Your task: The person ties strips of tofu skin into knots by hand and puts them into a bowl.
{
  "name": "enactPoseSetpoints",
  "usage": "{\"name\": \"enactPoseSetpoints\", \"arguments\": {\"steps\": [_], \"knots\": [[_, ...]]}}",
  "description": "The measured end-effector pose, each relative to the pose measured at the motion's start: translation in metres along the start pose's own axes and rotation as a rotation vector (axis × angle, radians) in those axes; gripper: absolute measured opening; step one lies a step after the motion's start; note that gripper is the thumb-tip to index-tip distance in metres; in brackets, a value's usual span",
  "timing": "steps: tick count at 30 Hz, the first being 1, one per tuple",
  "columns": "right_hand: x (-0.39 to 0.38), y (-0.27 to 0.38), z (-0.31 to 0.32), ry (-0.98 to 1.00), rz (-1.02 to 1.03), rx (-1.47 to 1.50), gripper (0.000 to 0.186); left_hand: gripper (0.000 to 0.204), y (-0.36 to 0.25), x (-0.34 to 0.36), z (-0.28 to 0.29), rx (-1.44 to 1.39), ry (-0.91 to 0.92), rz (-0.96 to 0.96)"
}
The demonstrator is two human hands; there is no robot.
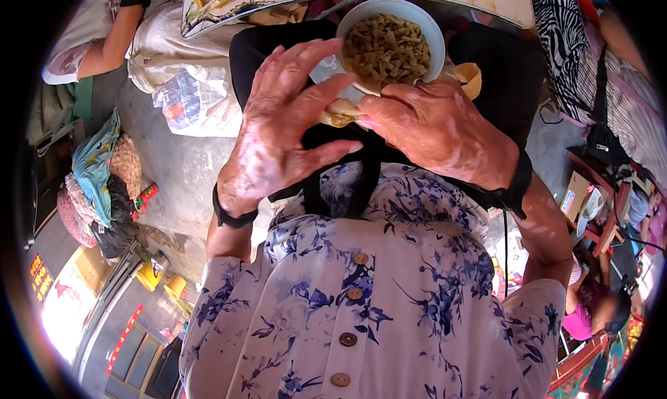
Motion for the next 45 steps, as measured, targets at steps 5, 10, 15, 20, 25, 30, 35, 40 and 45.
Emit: {"name": "enactPoseSetpoints", "arguments": {"steps": [5, 10, 15, 20, 25, 30, 35, 40, 45], "knots": [[-0.001, -0.014, -0.002, 0.054, -0.182, 0.093, 0.017, 0.026, -0.011, 0.005, -0.018, -0.011, 0.022, -0.147], [-0.003, -0.008, 0.009, 0.110, -0.205, 0.232, 0.015, 0.010, -0.004, -0.011, -0.022, -0.350, 0.146, -0.069], [-0.006, -0.006, -0.001, 0.117, -0.211, 0.261, 0.014, 0.011, 0.018, -0.031, -0.019, -0.637, 0.370, 0.297], [0.006, -0.021, 0.000, 0.023, -0.211, 0.276, 0.014, 0.022, 0.037, -0.022, -0.011, -0.690, 0.227, 0.465], [0.025, -0.059, 0.014, -0.048, -0.236, 0.142, 0.017, 0.018, 0.067, 0.018, -0.005, -0.597, 0.103, 0.486], [0.042, -0.101, 0.026, -0.034, -0.266, 0.072, 0.017, 0.020, 0.089, 0.065, -0.012, -0.495, -0.021, 0.423], [0.046, -0.144, 0.032, -0.058, -0.307, 0.103, 0.023, 0.022, 0.106, 0.102, -0.031, -0.498, -0.051, 0.338], [0.052, -0.168, 0.034, -0.134, -0.319, 0.134, 0.021, 0.019, 0.129, 0.114, -0.044, -0.479, -0.019, 0.389], [0.050, -0.187, 0.026, -0.037, -0.364, 0.074, 0.024, 0.019, 0.147, 0.123, -0.054, -0.474, -0.049, 0.376]]}}
Point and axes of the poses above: each hand's wrist, its own x-axis towards the middle knuckle, its own z-axis out of the back of the hand, y = z × x, the point moved 9 cm from there along x, towards the middle knuckle, and after that the axes turned 11 degrees about -y, right-handed, at the moved point
